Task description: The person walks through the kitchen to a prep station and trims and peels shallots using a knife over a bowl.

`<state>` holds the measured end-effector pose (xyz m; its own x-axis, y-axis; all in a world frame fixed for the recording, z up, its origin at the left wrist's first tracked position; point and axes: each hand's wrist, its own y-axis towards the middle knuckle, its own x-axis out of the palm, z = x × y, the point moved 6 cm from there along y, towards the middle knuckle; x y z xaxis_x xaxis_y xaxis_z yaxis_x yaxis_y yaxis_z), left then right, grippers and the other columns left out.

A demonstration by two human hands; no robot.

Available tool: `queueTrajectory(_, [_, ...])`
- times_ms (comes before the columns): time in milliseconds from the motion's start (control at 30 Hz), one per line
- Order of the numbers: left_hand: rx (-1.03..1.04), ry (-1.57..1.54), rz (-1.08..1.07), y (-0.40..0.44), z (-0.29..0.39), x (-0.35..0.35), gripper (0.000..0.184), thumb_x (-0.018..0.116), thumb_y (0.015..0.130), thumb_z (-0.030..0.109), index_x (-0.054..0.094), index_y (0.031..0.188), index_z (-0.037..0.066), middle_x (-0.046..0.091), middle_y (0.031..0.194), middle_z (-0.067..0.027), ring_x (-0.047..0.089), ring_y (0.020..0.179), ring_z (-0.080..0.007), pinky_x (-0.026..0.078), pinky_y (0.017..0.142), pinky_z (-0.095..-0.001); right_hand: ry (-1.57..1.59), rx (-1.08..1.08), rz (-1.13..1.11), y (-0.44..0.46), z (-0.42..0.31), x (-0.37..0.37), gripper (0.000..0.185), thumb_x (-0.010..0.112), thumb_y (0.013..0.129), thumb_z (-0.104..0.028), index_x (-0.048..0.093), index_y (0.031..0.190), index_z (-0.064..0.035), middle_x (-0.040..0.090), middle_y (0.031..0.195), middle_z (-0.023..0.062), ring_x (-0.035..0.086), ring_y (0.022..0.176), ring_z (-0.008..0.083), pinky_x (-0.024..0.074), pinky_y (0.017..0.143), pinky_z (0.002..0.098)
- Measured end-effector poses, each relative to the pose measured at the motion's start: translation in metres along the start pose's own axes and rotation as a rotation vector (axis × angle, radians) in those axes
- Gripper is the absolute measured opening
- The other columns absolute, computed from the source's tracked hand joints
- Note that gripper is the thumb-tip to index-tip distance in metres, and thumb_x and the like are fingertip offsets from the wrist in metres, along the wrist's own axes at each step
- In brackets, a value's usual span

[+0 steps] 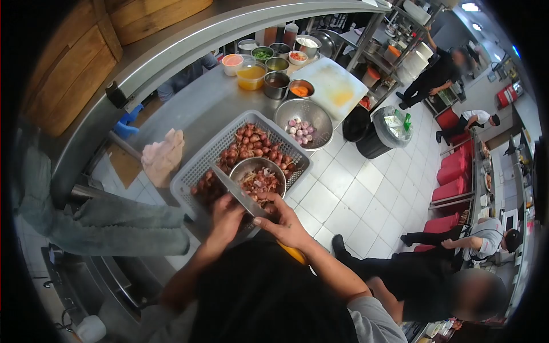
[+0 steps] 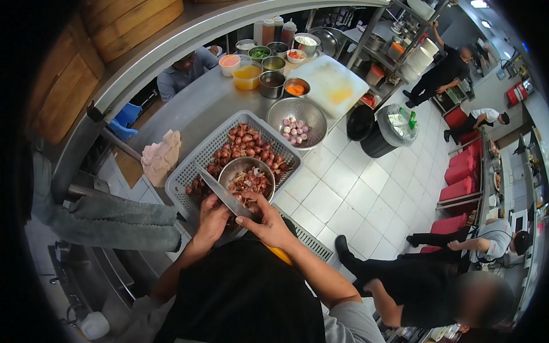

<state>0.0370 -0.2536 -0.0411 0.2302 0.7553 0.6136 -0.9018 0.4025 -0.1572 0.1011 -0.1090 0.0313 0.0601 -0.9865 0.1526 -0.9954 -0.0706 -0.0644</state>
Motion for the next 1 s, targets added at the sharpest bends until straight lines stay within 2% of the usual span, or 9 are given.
queueTrajectory(133, [0.024, 0.003, 0.011, -0.004, 0.006, 0.008, 0.025, 0.066, 0.090, -0.004, 0.062, 0.114, -0.002, 0.067, 0.107, -0.0087, 0.065, 0.101, -0.0174, 0.053, 0.091, -0.0319, -0.007, 0.086, 0.016, 0.000, 0.004, -0.002, 0.048, 0.075, 0.090, -0.009, 0.049, 0.130, -0.0062, 0.065, 0.095, 0.0028, 0.057, 0.090, 0.0089, 0.0471, 0.078, 0.0266])
queueTrajectory(267, [0.069, 0.000, 0.039, -0.005, 0.003, 0.008, 0.024, 0.065, 0.090, -0.005, 0.064, 0.114, -0.002, 0.068, 0.107, -0.0081, 0.065, 0.098, -0.0154, 0.053, 0.090, -0.0311, -0.029, 0.020, 0.056, 0.003, 0.005, -0.003, 0.042, 0.076, 0.089, -0.010, 0.050, 0.122, -0.0051, 0.064, 0.094, 0.0026, 0.056, 0.084, 0.0081, 0.0465, 0.074, 0.0257])
queueTrajectory(467, [0.070, 0.309, -0.047, -0.016, 0.009, 0.023, 0.023, 0.066, 0.090, -0.002, 0.066, 0.114, -0.005, 0.071, 0.105, -0.0081, 0.066, 0.097, -0.0137, 0.053, 0.090, -0.0286, -0.073, 0.004, 0.086, 0.009, 0.009, -0.009, 0.034, 0.077, 0.090, -0.012, 0.051, 0.110, -0.0044, 0.062, 0.091, 0.0031, 0.058, 0.084, 0.0092, 0.0480, 0.075, 0.0269])
queueTrajectory(500, [0.071, 0.384, -0.080, -0.018, 0.011, 0.026, 0.025, 0.061, 0.094, -0.002, 0.061, 0.119, -0.006, 0.068, 0.110, -0.0109, 0.068, 0.095, -0.0180, 0.055, 0.089, -0.0333, -0.032, 0.005, 0.101, 0.014, 0.011, -0.012, 0.033, 0.077, 0.090, -0.011, 0.051, 0.108, -0.0047, 0.062, 0.090, 0.0031, 0.058, 0.084, 0.0097, 0.0487, 0.075, 0.0271])
queueTrajectory(533, [0.054, 0.322, -0.060, -0.017, 0.008, 0.023, 0.026, 0.061, 0.094, -0.001, 0.060, 0.120, -0.006, 0.068, 0.110, -0.0112, 0.067, 0.095, -0.0185, 0.055, 0.088, -0.0335, 0.009, 0.005, 0.114, 0.017, 0.012, -0.012, 0.031, 0.077, 0.090, -0.011, 0.051, 0.106, -0.0051, 0.061, 0.089, 0.0032, 0.059, 0.084, 0.0102, 0.0493, 0.075, 0.0273])
queueTrajectory(567, [0.038, 0.261, -0.040, -0.014, 0.004, 0.019, 0.026, 0.061, 0.095, 0.000, 0.060, 0.120, -0.005, 0.068, 0.110, -0.0114, 0.067, 0.094, -0.0190, 0.055, 0.087, -0.0337, 0.225, 0.060, 0.093, 0.019, 0.015, -0.011, 0.025, 0.074, 0.093, -0.015, 0.053, 0.104, -0.0066, 0.060, 0.086, 0.0032, 0.058, 0.077, 0.0107, 0.0484, 0.065, 0.0255])
queueTrajectory(700, [-0.061, -0.121, -0.096, -0.003, 0.007, 0.022, 0.027, 0.060, 0.097, 0.006, 0.059, 0.123, -0.003, 0.067, 0.111, -0.0120, 0.064, 0.098, -0.0198, 0.052, 0.086, -0.0341, 0.439, 0.286, 0.001, 0.025, 0.021, -0.017, 0.027, 0.067, 0.098, -0.030, 0.054, 0.104, -0.0074, 0.061, 0.083, 0.0037, 0.052, 0.060, 0.0106, 0.0384, 0.049, 0.0234])
queueTrajectory(800, [-0.060, -0.098, -0.125, 0.002, 0.004, 0.017, 0.029, 0.061, 0.098, 0.007, 0.057, 0.125, -0.002, 0.066, 0.112, -0.0113, 0.063, 0.100, -0.0188, 0.051, 0.086, -0.0332, 0.421, 0.318, 0.022, 0.031, 0.031, -0.018, 0.024, 0.067, 0.097, -0.030, 0.053, 0.105, -0.0110, 0.060, 0.080, 0.0036, 0.048, 0.054, 0.0115, 0.0359, 0.048, 0.0234])
queueTrajectory(1000, [-0.018, 0.015, -0.001, -0.001, 0.009, 0.002, 0.029, 0.063, 0.097, 0.004, 0.057, 0.125, 0.000, 0.066, 0.110, -0.0108, 0.066, 0.097, -0.0193, 0.054, 0.079, -0.0321, 0.322, 0.197, 0.043, 0.033, 0.039, -0.023, 0.022, 0.066, 0.098, -0.028, 0.054, 0.105, -0.0109, 0.062, 0.084, 0.0043, 0.052, 0.059, 0.0128, 0.0389, 0.051, 0.0241])
